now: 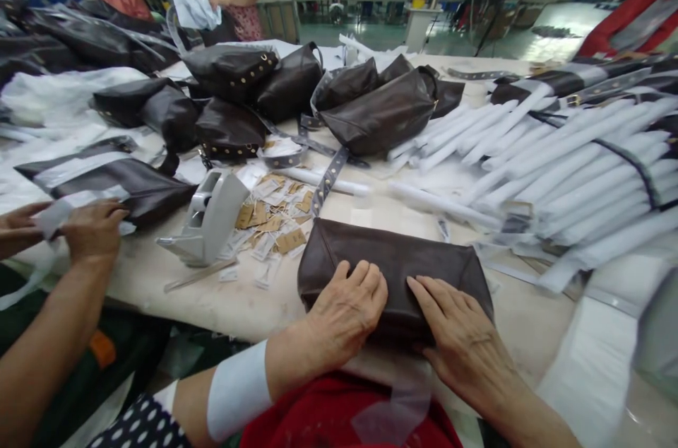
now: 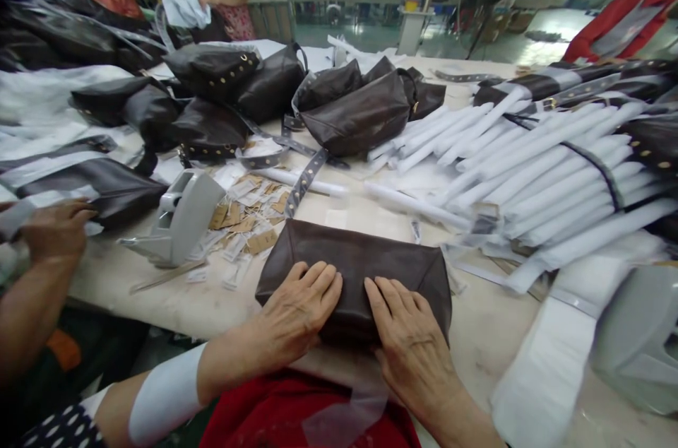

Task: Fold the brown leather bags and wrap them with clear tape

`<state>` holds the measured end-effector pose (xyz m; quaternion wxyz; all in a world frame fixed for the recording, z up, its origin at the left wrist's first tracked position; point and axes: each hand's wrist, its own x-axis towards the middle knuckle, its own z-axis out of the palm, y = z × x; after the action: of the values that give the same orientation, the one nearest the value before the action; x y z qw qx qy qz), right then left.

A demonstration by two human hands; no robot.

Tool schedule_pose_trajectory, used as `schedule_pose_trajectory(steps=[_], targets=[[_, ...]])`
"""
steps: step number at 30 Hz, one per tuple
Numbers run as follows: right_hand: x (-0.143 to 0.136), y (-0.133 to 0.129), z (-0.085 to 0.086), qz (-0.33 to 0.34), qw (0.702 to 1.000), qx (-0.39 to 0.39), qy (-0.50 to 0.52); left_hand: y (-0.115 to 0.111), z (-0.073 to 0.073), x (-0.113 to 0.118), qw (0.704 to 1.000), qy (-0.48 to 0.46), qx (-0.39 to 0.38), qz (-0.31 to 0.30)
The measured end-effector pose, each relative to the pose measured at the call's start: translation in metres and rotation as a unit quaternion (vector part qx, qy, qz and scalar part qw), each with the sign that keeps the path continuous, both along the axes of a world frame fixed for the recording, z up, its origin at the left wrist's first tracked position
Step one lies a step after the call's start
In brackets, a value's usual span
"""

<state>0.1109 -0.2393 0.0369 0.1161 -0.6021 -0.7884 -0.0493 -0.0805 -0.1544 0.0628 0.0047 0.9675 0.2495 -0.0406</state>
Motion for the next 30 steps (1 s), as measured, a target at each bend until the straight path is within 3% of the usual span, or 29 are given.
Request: schedule_pose_trajectory(steps=[7,10,13,17,23,26,30], targets=[[-0.002,0.016,-0.001,-0.003,0.999,-0.005,0.050,0.005,-0.006,0.008,0.998,0.014,-0.046,-0.034],[-0.009,0.018,0.001,0.001,0.999,-0.023,0.038,0.000,-0.009,0.008,0.999,-0.009,-0.019,-0.037],[-0.020,0.016,-0.004,0.014,0.999,0.030,0.018,-0.010,-0.018,0.010,0.997,-0.054,0.025,-0.040],[-0.024,0.015,-0.014,0.024,0.995,0.091,0.030,-0.014,-0.028,0.011,0.998,-0.060,0.009,-0.033],[-0.018,0.023,-0.003,-0.005,1.000,-0.010,0.025,-0.004,-0.011,-0.001,0.997,-0.001,-0.035,0.074],[-0.018,0.031,0.003,-0.004,0.999,-0.051,0.005,-0.004,-0.008,0.000,0.996,0.019,-0.026,0.080],[-0.020,0.041,0.001,-0.007,0.993,-0.114,0.002,-0.002,-0.015,0.008,0.996,0.011,-0.027,0.081]])
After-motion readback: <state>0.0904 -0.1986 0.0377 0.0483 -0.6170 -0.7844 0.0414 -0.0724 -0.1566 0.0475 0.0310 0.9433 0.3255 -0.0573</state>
